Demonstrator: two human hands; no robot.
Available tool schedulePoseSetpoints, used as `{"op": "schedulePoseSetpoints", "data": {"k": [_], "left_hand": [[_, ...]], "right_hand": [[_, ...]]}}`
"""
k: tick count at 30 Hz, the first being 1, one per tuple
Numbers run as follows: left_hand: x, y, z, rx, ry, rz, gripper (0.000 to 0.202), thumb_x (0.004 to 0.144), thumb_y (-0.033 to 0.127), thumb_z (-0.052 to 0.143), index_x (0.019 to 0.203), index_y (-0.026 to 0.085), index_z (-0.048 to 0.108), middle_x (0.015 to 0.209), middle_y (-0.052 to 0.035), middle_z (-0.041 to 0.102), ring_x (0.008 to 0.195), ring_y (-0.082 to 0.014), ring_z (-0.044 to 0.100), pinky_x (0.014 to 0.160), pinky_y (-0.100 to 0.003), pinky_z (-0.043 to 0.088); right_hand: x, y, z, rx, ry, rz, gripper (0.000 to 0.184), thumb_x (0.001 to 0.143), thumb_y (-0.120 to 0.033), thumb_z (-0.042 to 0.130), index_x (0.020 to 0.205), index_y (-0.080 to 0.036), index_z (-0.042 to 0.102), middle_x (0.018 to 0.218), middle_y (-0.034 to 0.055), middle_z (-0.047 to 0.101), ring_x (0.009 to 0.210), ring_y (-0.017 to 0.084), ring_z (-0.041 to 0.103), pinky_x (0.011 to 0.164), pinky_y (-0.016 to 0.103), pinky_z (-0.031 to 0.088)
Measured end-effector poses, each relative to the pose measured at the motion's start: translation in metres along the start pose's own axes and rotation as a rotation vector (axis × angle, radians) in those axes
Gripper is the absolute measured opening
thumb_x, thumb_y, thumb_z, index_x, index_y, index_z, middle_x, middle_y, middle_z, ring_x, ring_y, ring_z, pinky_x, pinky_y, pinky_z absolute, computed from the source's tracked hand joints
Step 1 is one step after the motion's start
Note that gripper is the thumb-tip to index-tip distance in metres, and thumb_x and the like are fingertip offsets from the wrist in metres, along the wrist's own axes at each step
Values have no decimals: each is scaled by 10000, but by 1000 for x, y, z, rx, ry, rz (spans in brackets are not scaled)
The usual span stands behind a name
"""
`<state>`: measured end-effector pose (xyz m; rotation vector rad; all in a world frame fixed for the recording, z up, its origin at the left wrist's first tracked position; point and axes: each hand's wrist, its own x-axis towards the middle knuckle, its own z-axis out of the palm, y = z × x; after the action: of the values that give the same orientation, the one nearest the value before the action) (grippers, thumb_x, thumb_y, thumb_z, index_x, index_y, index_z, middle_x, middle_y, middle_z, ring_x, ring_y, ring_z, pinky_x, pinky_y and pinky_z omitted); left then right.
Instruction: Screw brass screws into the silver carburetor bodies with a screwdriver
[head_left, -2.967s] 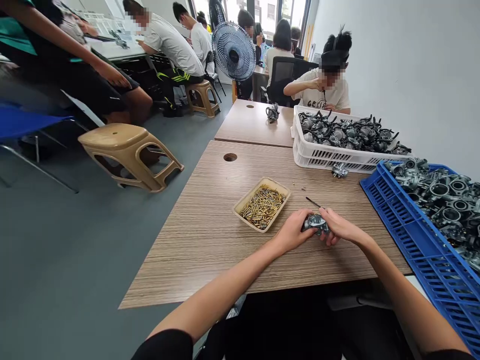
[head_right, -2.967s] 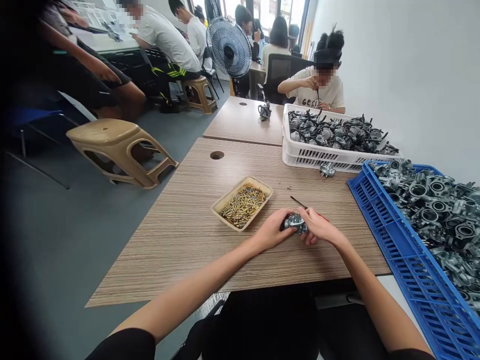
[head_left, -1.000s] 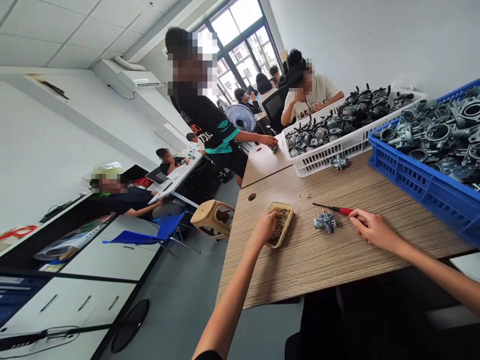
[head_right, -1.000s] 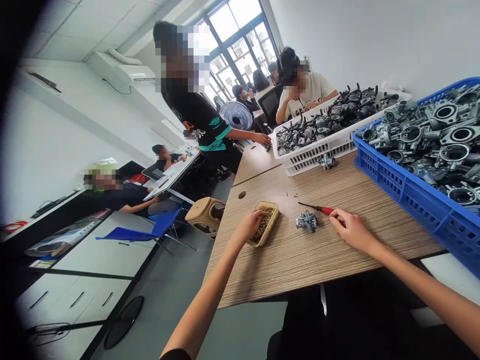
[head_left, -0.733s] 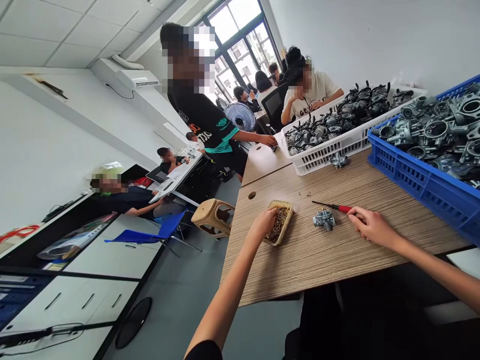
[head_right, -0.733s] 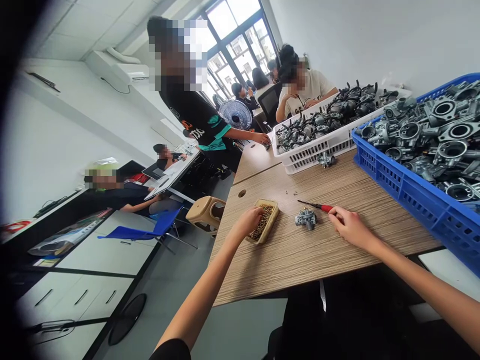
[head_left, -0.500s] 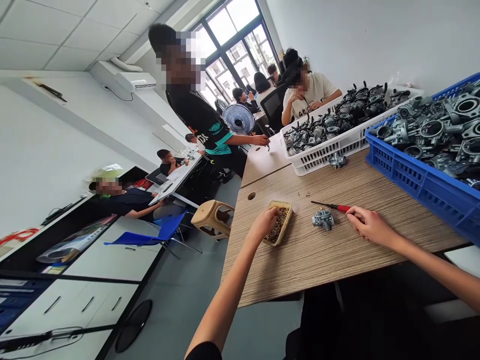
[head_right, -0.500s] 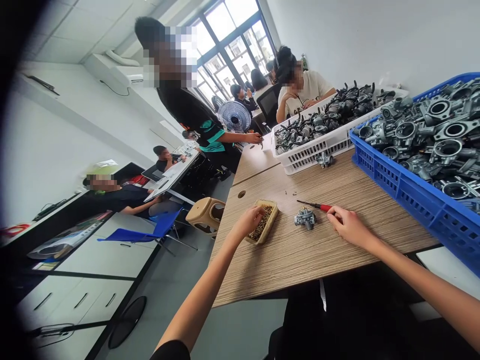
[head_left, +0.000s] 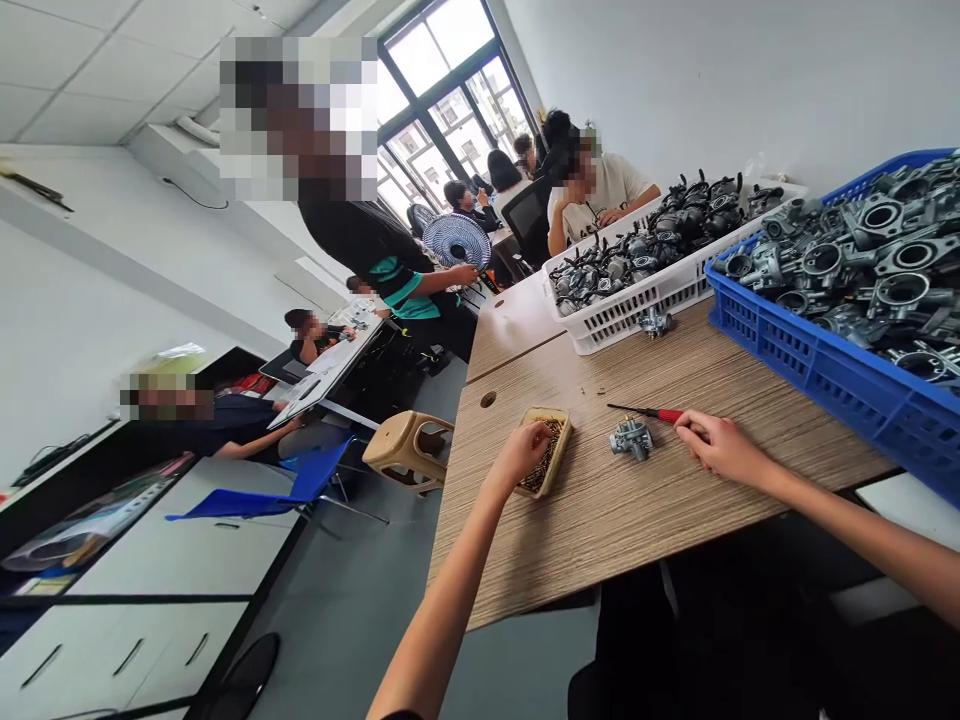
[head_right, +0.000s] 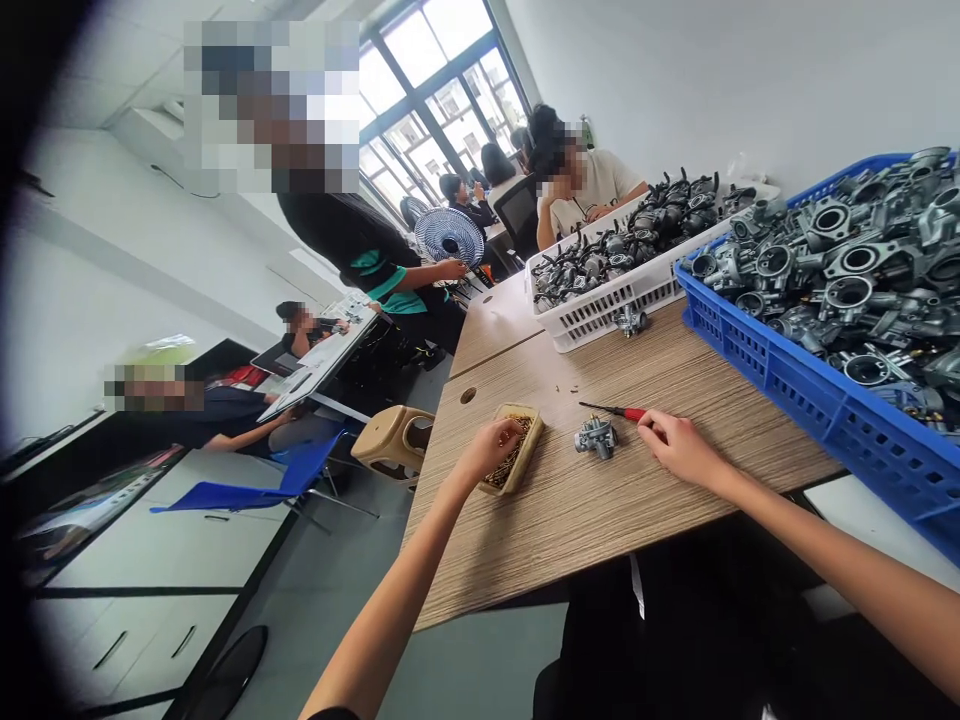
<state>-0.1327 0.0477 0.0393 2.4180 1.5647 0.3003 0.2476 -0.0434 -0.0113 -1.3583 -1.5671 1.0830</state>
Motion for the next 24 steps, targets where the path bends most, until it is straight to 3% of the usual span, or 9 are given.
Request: {"op": "schedulePoseSetpoints", "data": {"k": [5, 12, 24], "left_hand": [[-1, 3, -2, 79, 88, -31, 173, 915, 143, 571, 925, 205, 732, 885, -50, 744, 780, -192, 673, 744, -290, 519], [-3, 0, 8, 10, 65, -74, 202, 905, 121, 559, 952, 201, 738, 999, -81, 793, 856, -214, 731, 807, -324, 572], [-5, -4, 9, -22, 47, -47, 164, 953, 247, 580, 936, 215, 740, 923, -60, 789, 761, -200, 698, 757, -315, 556]], "right_hand": [[0, -1, 0, -5, 10, -15, 325, 989, -549, 503, 929, -246, 607, 564, -48, 550, 451, 148, 524, 474, 271, 402], [0, -1, -1, -22, 11, -7, 327, 1000, -550, 509, 927, -249, 616, 575, -43, 564, 453, 149, 515, 475, 273, 383], [-1, -2, -1, -35, 10, -4, 329, 997, -549, 508, 945, -248, 632, 584, -47, 542, 473, 157, 519, 499, 286, 400]]}}
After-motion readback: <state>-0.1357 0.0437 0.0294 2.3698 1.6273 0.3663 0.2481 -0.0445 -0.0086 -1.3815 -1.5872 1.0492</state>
